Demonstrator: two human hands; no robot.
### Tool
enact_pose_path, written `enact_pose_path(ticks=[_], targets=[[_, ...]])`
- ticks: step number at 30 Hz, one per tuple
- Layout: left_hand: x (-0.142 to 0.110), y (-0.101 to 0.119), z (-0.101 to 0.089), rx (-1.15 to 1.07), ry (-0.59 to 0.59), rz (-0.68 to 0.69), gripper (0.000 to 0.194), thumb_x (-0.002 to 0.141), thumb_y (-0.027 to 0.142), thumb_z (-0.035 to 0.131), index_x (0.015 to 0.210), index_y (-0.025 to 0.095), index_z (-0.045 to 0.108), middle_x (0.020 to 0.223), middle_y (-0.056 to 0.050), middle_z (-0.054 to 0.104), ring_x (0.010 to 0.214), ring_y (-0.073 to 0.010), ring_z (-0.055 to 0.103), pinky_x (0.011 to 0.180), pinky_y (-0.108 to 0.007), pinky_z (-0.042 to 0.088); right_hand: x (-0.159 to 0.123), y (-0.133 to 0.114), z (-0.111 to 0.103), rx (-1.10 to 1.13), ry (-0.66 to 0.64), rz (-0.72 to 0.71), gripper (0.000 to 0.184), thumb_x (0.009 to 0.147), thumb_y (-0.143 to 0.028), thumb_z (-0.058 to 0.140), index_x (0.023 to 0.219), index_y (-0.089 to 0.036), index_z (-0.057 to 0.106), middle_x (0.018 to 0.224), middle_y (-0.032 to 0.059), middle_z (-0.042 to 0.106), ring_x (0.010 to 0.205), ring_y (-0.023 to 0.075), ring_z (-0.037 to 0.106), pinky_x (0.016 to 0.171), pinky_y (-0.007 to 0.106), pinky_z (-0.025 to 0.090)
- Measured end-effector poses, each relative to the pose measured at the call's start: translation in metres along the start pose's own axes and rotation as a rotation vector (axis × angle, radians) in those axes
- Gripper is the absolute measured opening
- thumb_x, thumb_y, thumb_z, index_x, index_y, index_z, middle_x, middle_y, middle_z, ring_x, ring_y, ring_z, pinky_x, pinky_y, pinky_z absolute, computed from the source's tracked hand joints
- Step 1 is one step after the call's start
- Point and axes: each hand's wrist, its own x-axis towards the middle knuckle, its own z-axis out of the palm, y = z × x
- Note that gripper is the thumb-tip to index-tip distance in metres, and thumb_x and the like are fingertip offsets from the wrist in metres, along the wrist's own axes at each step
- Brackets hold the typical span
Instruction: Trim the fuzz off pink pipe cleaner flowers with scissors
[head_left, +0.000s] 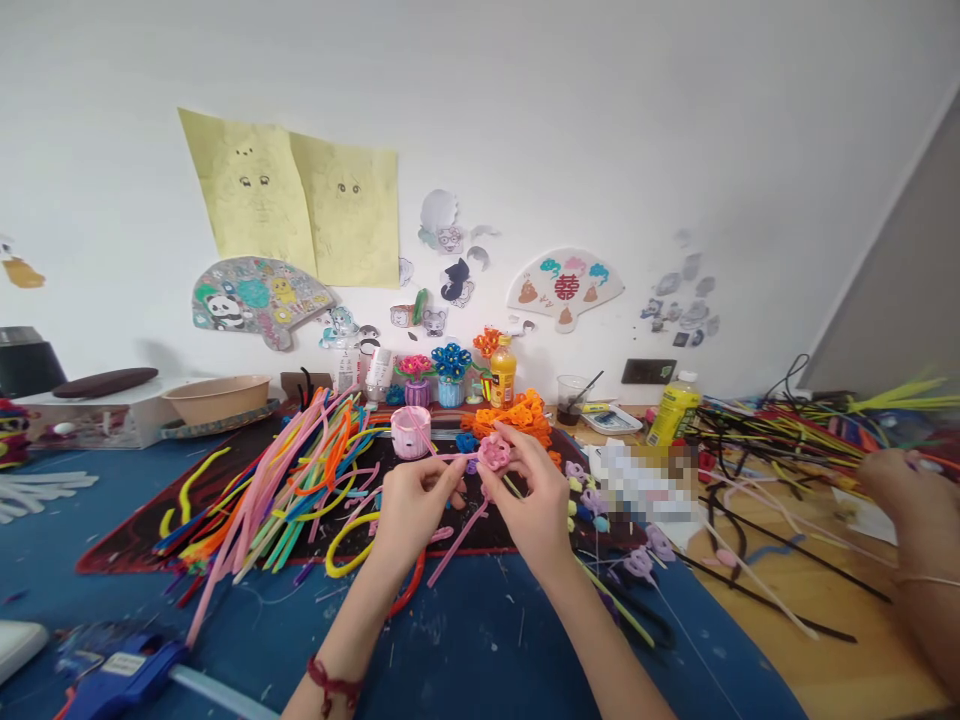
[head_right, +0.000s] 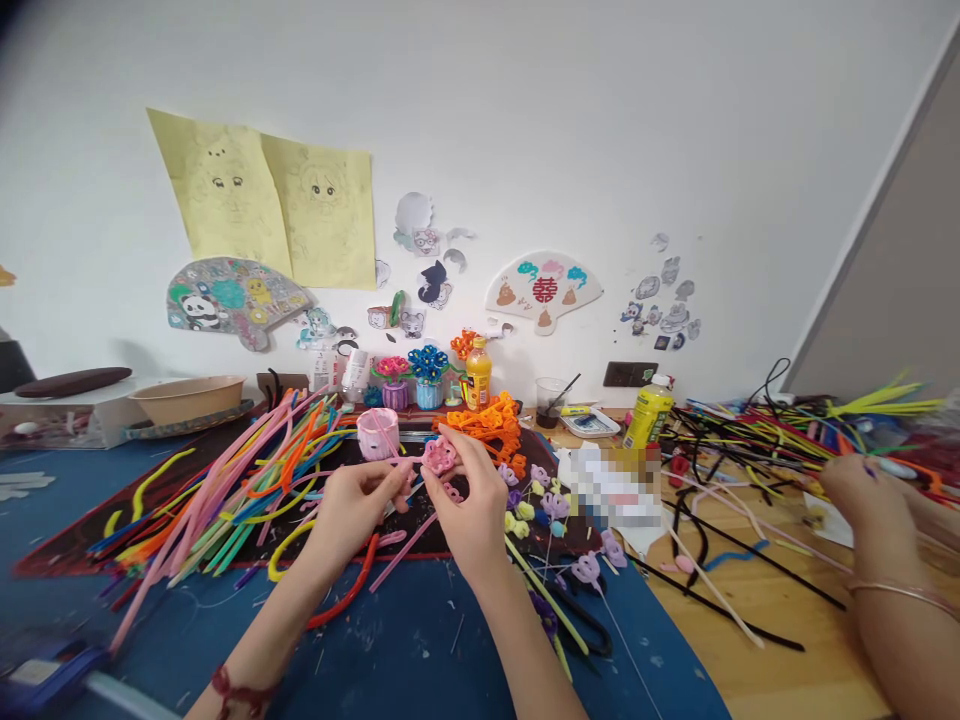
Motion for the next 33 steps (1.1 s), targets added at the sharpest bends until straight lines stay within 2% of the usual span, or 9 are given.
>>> enact_pose_path(ticks=[2, 4, 7, 12, 19, 21, 26, 31, 33], targets=[[-0.0018, 0.0026, -0.003, 0.064, 0.06, 0.079, 0.029, 0.073, 0.044, 0.069, 0.061, 0.018, 0.067, 0.05, 0.001, 0.06, 0.049, -0.0102, 0.048, 0.049, -0.022, 0.034, -0.0003, -0.0001, -0.0003, -0.006, -0.023, -0.01, 0.045, 0.083, -0.021, 0.062, 0.127, -0.027, 0.057, 0.112, 0.0081, 0.064, 0.079, 0.0188, 0.065, 0.074, 0.033, 0.055], [-0.0026, 0.0035, -0.0038, 0.101, 0.08, 0.141, 0.022, 0.074, 0.041, 0.069, 0.077, 0.02, 0.068, 0.064, 0.0, 0.065, 0.059, -0.012, 0.053, 0.056, -0.022, 0.038, -0.0009, 0.0004, -0.0003, 0.005, -0.056, -0.01, 0.048, 0.082, -0.02, 0.061, 0.129, -0.027, 0.055, 0.115, 0.0079, 0.065, 0.077, 0.0182, 0.064, 0.075, 0.033, 0.055], [-0.0028, 0.0035, -0.0019, 0.129, 0.043, 0.198, 0.027, 0.074, 0.038, 0.07, 0.094, 0.02, 0.066, 0.078, -0.001, 0.067, 0.066, -0.0136, 0.056, 0.06, -0.022, 0.042, -0.0018, 0.0024, -0.0005, 0.01, -0.093, -0.007, 0.048, 0.081, -0.019, 0.062, 0.128, -0.026, 0.055, 0.117, 0.0081, 0.065, 0.075, 0.0177, 0.063, 0.076, 0.034, 0.054], [-0.0047, 0.0057, 0.001, 0.153, -0.028, 0.264, 0.031, 0.08, 0.036, 0.063, 0.106, 0.02, 0.061, 0.079, -0.002, 0.066, 0.064, -0.0126, 0.056, 0.055, -0.021, 0.042, -0.003, 0.0067, -0.0009, 0.078, -0.133, 0.016, 0.048, 0.081, -0.021, 0.063, 0.128, -0.023, 0.056, 0.118, 0.009, 0.066, 0.08, 0.0193, 0.064, 0.077, 0.035, 0.054], [-0.0068, 0.0061, -0.0007, 0.254, 0.002, 0.394, 0.017, 0.083, 0.03, 0.06, 0.097, 0.022, 0.064, 0.084, -0.001, 0.066, 0.07, -0.0123, 0.058, 0.057, -0.021, 0.042, -0.004, 0.0093, -0.0002, 0.282, -0.122, 0.115, 0.048, 0.08, -0.019, 0.065, 0.127, -0.022, 0.057, 0.124, 0.0091, 0.064, 0.103, 0.0234, 0.064, 0.085, 0.035, 0.054], [-0.0072, 0.0047, -0.0015, 0.302, 0.0, 0.452, 0.018, 0.083, 0.027, 0.06, 0.101, 0.024, 0.065, 0.087, -0.001, 0.067, 0.073, -0.0128, 0.058, 0.061, -0.022, 0.044, -0.0037, 0.0095, -0.0001, 0.293, -0.123, 0.131, 0.047, 0.08, -0.019, 0.065, 0.126, -0.022, 0.057, 0.12, 0.0089, 0.065, 0.1, 0.0228, 0.065, 0.084, 0.035, 0.054], [-0.0077, 0.0011, -0.0022, 0.511, -0.004, 0.733, 0.017, 0.086, 0.021, 0.057, 0.099, 0.024, 0.067, 0.098, -0.005, 0.068, 0.092, -0.0169, 0.061, 0.08, -0.029, 0.048, -0.0024, 0.0086, -0.0016, 0.271, -0.144, 0.128, 0.046, 0.08, -0.02, 0.066, 0.125, -0.023, 0.058, 0.112, 0.008, 0.068, 0.086, 0.0204, 0.065, 0.076, 0.034, 0.053], [-0.0094, 0.0027, -0.0027, 0.46, 0.026, 0.664, 0.012, 0.086, 0.023, 0.058, 0.094, 0.023, 0.067, 0.093, -0.002, 0.071, 0.079, -0.0137, 0.063, 0.068, -0.024, 0.048, 0.0007, 0.0058, -0.0064, 0.165, -0.125, 0.074, 0.05, 0.076, -0.025, 0.071, 0.124, -0.025, 0.058, 0.115, 0.007, 0.068, 0.094, 0.0224, 0.062, 0.079, 0.034, 0.048], [-0.0097, 0.0038, -0.0035, 0.432, 0.031, 0.625, 0.012, 0.086, 0.025, 0.059, 0.093, 0.022, 0.067, 0.091, -0.002, 0.071, 0.073, -0.0124, 0.062, 0.062, -0.023, 0.047, 0.002, 0.0046, -0.0075, 0.133, -0.128, 0.082, 0.039, 0.075, -0.029, 0.072, 0.114, -0.024, 0.065, 0.107, 0.0065, 0.07, 0.091, 0.0223, 0.062, 0.076, 0.033, 0.047]])
